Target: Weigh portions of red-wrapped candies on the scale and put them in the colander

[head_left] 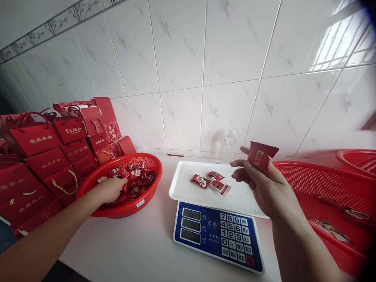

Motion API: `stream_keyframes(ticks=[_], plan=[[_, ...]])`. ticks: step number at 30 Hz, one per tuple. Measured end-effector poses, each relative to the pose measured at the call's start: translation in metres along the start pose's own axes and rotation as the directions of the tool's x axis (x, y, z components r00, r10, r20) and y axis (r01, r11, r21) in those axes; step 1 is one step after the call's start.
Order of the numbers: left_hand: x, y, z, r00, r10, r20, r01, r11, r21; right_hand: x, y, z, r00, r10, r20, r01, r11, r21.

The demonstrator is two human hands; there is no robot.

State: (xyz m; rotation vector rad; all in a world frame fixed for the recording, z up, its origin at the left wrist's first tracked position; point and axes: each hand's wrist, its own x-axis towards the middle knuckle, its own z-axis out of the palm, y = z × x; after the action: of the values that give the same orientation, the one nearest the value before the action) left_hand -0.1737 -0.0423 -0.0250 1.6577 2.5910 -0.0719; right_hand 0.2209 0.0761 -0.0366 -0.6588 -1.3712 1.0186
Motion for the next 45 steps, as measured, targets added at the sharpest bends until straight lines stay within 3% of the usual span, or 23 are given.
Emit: stream_keyframes(ticks=[3, 5, 8, 9, 11, 12, 13, 17, 22, 27, 32, 37, 41, 45], plan=[[0.008, 0.000, -0.033, 0.999, 0.006, -0.047, -0.007, 1.000, -0.029, -0.001, -0.003, 0.000, 1.000, -0.003, -0.004, 0.003, 1.000, 0.008], [0.012, 0.010, -0.057, 0.988, 0.025, -0.156, -0.040, 0.995, -0.094, -0.001, -0.005, 0.001, 1.000, 0.005, -0.004, -0.005, 1.000, 0.027], [0.020, 0.046, -0.077, 0.869, 0.091, -0.486, -0.249, 0.930, -0.272, -0.002, -0.008, 0.004, 1.000, 0.022, 0.004, -0.023, 0.998, 0.052], [0.025, 0.062, -0.077, 0.843, 0.103, -0.529, -0.302, 0.903, -0.305, -0.002, -0.010, 0.005, 1.000, 0.025, 0.007, -0.025, 0.998, 0.053], [0.039, 0.098, -0.066, 0.840, 0.133, -0.527, -0.368, 0.852, -0.371, -0.004, -0.014, 0.008, 1.000, 0.020, 0.011, -0.020, 0.999, 0.035], [0.047, 0.115, -0.057, 0.862, 0.144, -0.485, -0.416, 0.748, -0.518, -0.006, -0.016, 0.009, 1.000, 0.014, 0.014, -0.015, 1.000, 0.021], [0.056, 0.133, -0.046, 0.874, 0.176, -0.453, -0.435, 0.700, -0.566, -0.007, -0.018, 0.009, 1.000, 0.008, 0.017, -0.008, 1.000, 0.005], [0.090, 0.188, -0.005, 0.890, 0.289, -0.351, -0.453, 0.642, -0.619, -0.011, -0.023, 0.010, 0.999, -0.007, 0.048, 0.008, 1.000, -0.019], [0.107, 0.223, 0.020, 0.862, 0.405, -0.304, -0.506, 0.704, -0.498, -0.010, -0.022, 0.008, 0.997, -0.025, 0.071, 0.026, 0.999, -0.018], [0.097, 0.246, 0.037, 0.830, 0.520, -0.204, -0.556, 0.736, -0.387, -0.008, -0.021, 0.008, 0.996, -0.032, 0.086, 0.033, 0.999, -0.008], [0.075, 0.256, 0.042, 0.766, 0.635, -0.103, -0.623, 0.694, -0.361, -0.008, -0.022, 0.007, 0.996, -0.036, 0.087, 0.040, 0.998, -0.038], [0.070, 0.250, 0.031, 0.732, 0.675, -0.096, -0.647, 0.643, -0.410, -0.008, -0.024, 0.008, 0.998, -0.004, 0.056, 0.009, 0.996, -0.088], [0.086, 0.221, 0.003, 0.764, 0.629, -0.145, -0.609, 0.626, -0.487, -0.006, -0.022, 0.007, 0.997, -0.006, 0.078, 0.015, 0.994, -0.108], [0.102, 0.161, -0.029, 0.859, 0.497, -0.125, -0.471, 0.669, -0.575, -0.005, -0.019, 0.005, 0.998, -0.040, 0.051, 0.047, 0.990, -0.135]])
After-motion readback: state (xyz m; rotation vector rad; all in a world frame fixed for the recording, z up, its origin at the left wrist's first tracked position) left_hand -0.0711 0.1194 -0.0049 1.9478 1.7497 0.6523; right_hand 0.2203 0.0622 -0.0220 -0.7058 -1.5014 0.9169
